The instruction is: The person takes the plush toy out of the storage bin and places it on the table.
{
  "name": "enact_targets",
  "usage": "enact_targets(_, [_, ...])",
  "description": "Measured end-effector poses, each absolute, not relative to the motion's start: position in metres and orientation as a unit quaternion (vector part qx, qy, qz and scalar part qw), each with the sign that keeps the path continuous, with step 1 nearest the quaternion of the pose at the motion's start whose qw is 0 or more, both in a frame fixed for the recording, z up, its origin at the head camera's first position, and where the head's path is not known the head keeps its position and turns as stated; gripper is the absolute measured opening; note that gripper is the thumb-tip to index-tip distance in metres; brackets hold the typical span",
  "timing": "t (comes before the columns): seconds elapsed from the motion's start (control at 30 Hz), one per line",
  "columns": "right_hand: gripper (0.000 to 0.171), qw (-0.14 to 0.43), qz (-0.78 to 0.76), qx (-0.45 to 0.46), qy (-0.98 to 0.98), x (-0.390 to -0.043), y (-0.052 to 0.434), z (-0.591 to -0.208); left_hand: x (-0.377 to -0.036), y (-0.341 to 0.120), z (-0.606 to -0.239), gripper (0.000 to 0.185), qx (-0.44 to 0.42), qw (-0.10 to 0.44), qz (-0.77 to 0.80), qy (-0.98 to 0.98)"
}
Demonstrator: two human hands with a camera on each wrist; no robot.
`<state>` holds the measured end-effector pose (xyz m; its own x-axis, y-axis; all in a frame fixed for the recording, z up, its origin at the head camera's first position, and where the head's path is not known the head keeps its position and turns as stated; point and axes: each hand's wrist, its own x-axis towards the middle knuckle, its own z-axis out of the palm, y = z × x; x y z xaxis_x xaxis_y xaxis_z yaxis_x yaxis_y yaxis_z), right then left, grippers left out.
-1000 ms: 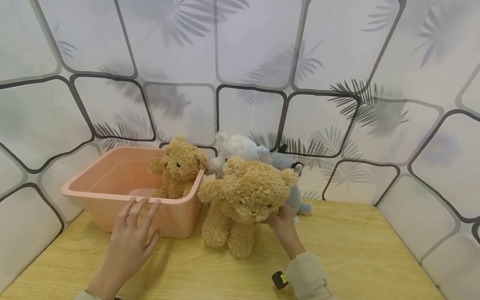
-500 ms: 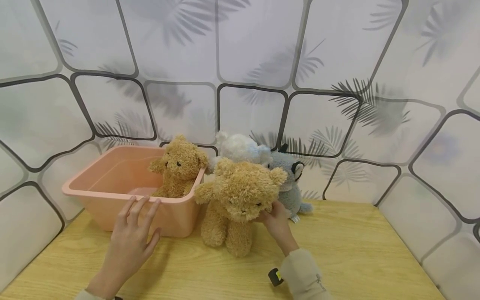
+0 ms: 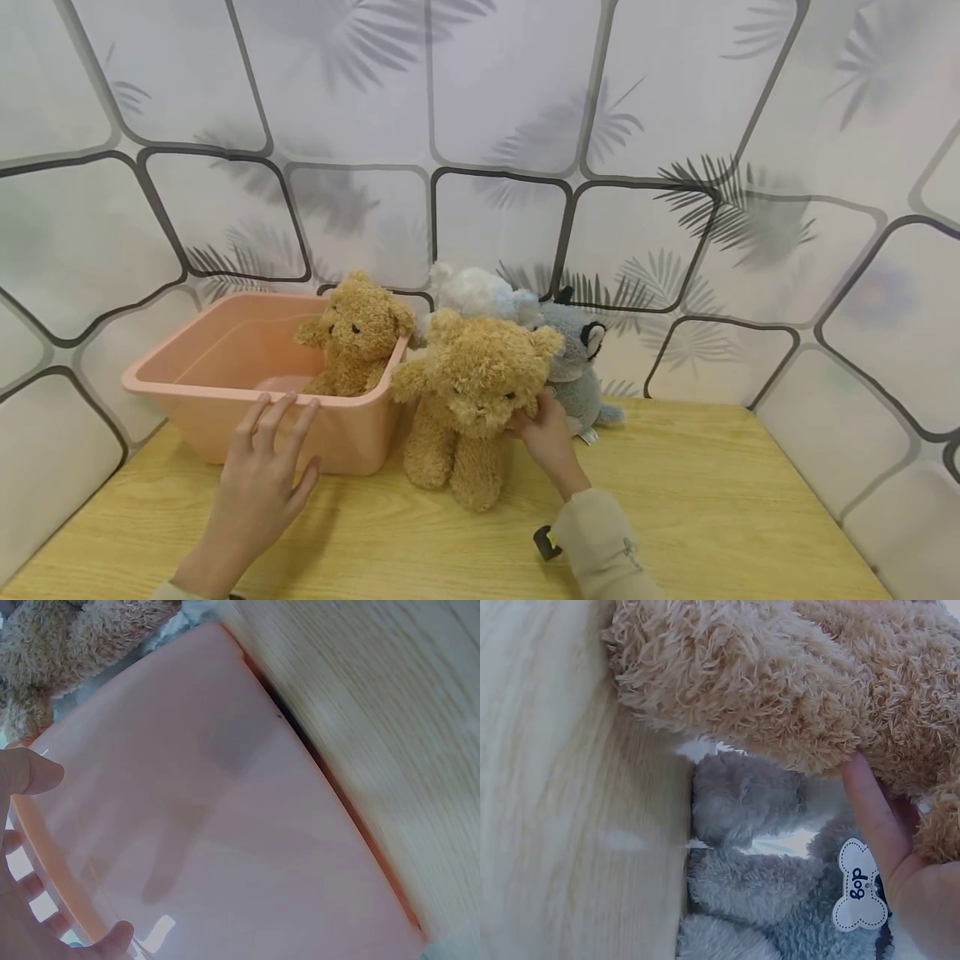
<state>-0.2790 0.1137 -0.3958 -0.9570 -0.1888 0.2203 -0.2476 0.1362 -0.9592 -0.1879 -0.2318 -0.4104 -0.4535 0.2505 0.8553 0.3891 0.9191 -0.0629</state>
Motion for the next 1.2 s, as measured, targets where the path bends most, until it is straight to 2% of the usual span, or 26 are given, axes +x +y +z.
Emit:
enact_targets(0.23, [0.042, 0.055, 0.621, 0.114, -0.774, -0.284, 0.11, -0.39, -0.182, -0.228, -0.409, 0.055, -0.185, 0.484, -0.067, -0.853])
enact_targets(0.4, [0.04, 0.079, 0.597, 0.102, -0.791, -0.289, 0.108, -0.387, -0.177, -0.225, -0.408, 0.056, -0.18, 0.484, -0.068, -0.854])
enact_targets(0.7, [0.037, 0.089, 0.581, 0.077, -0.805, -0.294, 0.105, -0.386, -0.169, -0.221, -0.407, 0.055, -0.177, 0.484, -0.061, -0.855])
enact_targets(0.97, [0.049, 0.062, 0.622, 0.07, -0.777, -0.294, 0.108, -0.384, -0.161, -0.217, -0.407, 0.056, -0.17, 0.484, -0.064, -0.856])
enact_targets(1.2, [0.05, 0.037, 0.636, 0.078, -0.767, -0.284, 0.115, -0.382, -0.154, -0.214, -0.406, 0.054, -0.167, 0.483, -0.057, -0.857])
